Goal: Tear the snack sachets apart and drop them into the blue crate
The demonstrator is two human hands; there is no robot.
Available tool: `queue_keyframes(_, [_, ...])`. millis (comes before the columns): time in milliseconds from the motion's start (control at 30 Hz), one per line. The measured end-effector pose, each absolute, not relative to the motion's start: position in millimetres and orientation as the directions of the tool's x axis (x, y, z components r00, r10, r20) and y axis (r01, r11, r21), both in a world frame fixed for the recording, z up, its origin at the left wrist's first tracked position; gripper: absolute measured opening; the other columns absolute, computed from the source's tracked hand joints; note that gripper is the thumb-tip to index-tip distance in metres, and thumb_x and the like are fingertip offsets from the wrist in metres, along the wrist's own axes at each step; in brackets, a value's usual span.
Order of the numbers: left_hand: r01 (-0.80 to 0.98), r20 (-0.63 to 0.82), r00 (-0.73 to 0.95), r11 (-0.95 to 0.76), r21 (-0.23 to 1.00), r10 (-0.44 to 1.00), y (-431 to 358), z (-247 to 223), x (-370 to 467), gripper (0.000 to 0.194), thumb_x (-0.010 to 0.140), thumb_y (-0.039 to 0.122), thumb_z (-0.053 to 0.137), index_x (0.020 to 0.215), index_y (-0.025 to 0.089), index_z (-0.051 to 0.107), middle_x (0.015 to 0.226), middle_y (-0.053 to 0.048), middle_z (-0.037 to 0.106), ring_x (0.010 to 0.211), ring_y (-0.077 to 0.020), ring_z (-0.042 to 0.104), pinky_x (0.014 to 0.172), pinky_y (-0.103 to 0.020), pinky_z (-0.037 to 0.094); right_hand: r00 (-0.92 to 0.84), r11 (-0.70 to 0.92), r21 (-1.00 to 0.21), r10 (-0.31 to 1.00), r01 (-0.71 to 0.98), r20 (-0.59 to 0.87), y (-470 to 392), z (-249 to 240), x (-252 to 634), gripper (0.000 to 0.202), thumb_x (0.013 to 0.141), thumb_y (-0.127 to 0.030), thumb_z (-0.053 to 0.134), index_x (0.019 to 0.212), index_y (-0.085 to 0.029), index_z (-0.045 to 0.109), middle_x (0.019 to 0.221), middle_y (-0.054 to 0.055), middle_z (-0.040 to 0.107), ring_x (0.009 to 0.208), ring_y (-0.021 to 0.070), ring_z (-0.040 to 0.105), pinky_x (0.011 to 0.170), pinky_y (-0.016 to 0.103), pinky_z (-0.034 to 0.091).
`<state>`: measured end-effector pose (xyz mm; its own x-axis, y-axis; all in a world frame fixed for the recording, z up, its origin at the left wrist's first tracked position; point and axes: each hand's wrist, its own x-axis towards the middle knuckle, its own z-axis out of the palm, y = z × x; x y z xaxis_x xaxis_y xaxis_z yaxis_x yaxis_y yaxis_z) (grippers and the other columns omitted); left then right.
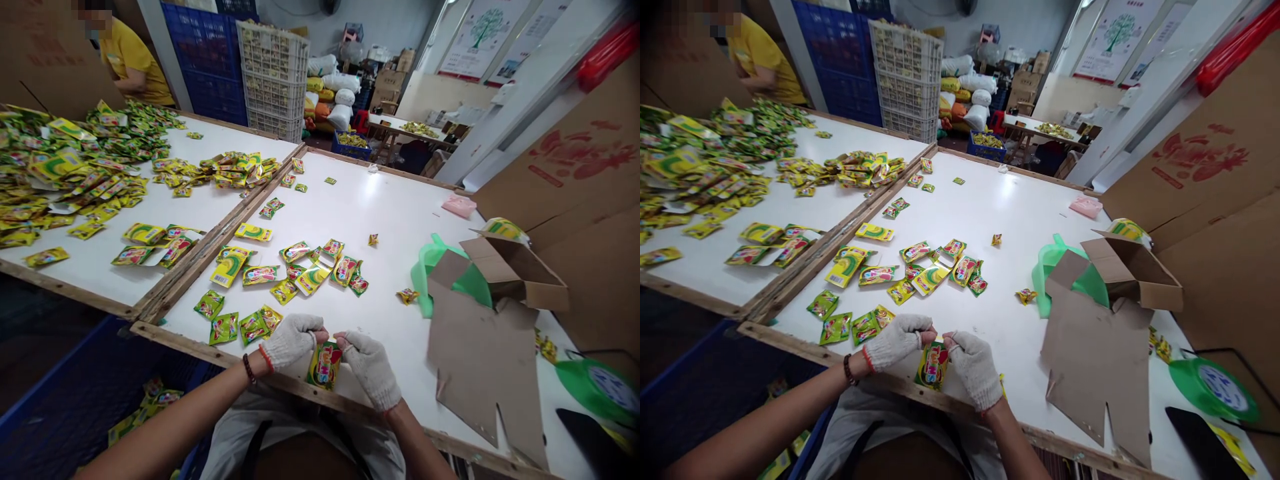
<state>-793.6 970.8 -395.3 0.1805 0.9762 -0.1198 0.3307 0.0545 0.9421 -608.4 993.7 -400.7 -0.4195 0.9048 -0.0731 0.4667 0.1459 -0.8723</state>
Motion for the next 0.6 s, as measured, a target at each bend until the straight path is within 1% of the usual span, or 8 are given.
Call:
queue_keyframes(100, [0.362,-0.137,0.225,0.048,0.931,0.965,978,-390,-797,0.020,0.076,0.028,0.052,0.068,0.012,0.059,0.060,0.003,0.049,0.058,-0.0091,0.043,0.052,-0.019,0.032,-0.404,0.084,-0.879,0.905,0.469,-0.129,998,-399,-609,0.025,0.079,-0.033,0.052,0.087,-0.018,0.070,0.079,0.005,0.071,0.072,0.0194,0.065,0.062,0.029,0.053])
queue_keyframes(200, [0.403,-0.082,0.267,-0.034,0.915,0.960,977,-387,-801,0.022,0.077,0.028,0.051,0.063,0.013,0.058,0.058,0.003,0.048,0.057,-0.0095,0.043,0.053,-0.020,0.031,-0.444,0.104,-0.887,0.888,0.450,-0.121,998,-401,-603,0.024,0.079,-0.032,0.052,0.086,-0.020,0.072,0.078,0.004,0.072,0.072,0.0195,0.065,0.065,0.031,0.055])
queue_keyframes(267, [0.417,-0.006,0.324,-0.137,0.899,0.946,969,-387,-804,0.024,0.080,0.028,0.049,0.063,0.014,0.059,0.061,0.001,0.050,0.059,-0.0104,0.045,0.057,-0.020,0.033,-0.510,0.192,-0.896,0.859,0.401,-0.045,992,-404,-595,0.024,0.079,-0.030,0.052,0.092,-0.022,0.071,0.091,0.005,0.071,0.082,0.0207,0.065,0.075,0.035,0.054])
queue_keyframes(333, [0.420,0.076,0.397,-0.255,0.871,0.915,960,-389,-802,0.021,0.081,0.027,0.048,0.069,0.015,0.061,0.069,-0.001,0.054,0.065,-0.0121,0.048,0.062,-0.022,0.035,-0.571,0.303,-0.891,0.819,0.339,0.061,985,-404,-587,0.028,0.078,-0.027,0.054,0.102,-0.025,0.068,0.107,0.005,0.067,0.095,0.0214,0.063,0.085,0.037,0.050])
queue_keyframes(400, [0.429,0.134,0.422,-0.328,0.842,0.897,952,-393,-796,0.017,0.080,0.021,0.047,0.073,0.016,0.061,0.075,-0.003,0.054,0.068,-0.0133,0.048,0.065,-0.023,0.035,-0.610,0.368,-0.878,0.784,0.305,0.117,981,-402,-583,0.031,0.078,-0.025,0.055,0.107,-0.026,0.065,0.112,0.005,0.065,0.099,0.0207,0.061,0.088,0.035,0.049])
queue_keyframes(500, [0.437,0.141,0.305,-0.270,0.858,0.942,949,-391,-789,0.016,0.076,0.013,0.044,0.073,0.017,0.059,0.072,-0.002,0.053,0.068,-0.0136,0.047,0.064,-0.022,0.035,-0.636,0.347,-0.876,0.770,0.336,0.061,991,-398,-588,0.025,0.081,-0.027,0.051,0.097,-0.025,0.070,0.100,0.004,0.069,0.091,0.0184,0.063,0.083,0.032,0.051])
queue_keyframes(567, [0.439,0.093,0.202,-0.176,0.881,0.975,949,-377,-797,0.015,0.075,0.014,0.044,0.076,0.017,0.059,0.073,-0.001,0.055,0.069,-0.0138,0.049,0.065,-0.022,0.036,-0.535,0.300,-0.851,0.844,0.432,0.025,1011,-398,-599,0.024,0.080,-0.029,0.051,0.092,-0.022,0.070,0.095,0.005,0.070,0.089,0.0182,0.064,0.082,0.031,0.051])
queue_keyframes(600, [0.453,0.053,0.185,-0.133,0.882,0.981,947,-366,-808,0.013,0.073,0.016,0.047,0.075,0.018,0.059,0.072,-0.001,0.057,0.068,-0.0139,0.050,0.064,-0.022,0.036,-0.447,0.271,-0.828,0.894,0.491,0.028,1025,-400,-606,0.025,0.078,-0.029,0.052,0.095,-0.021,0.068,0.097,0.005,0.069,0.090,0.0188,0.063,0.082,0.031,0.050])
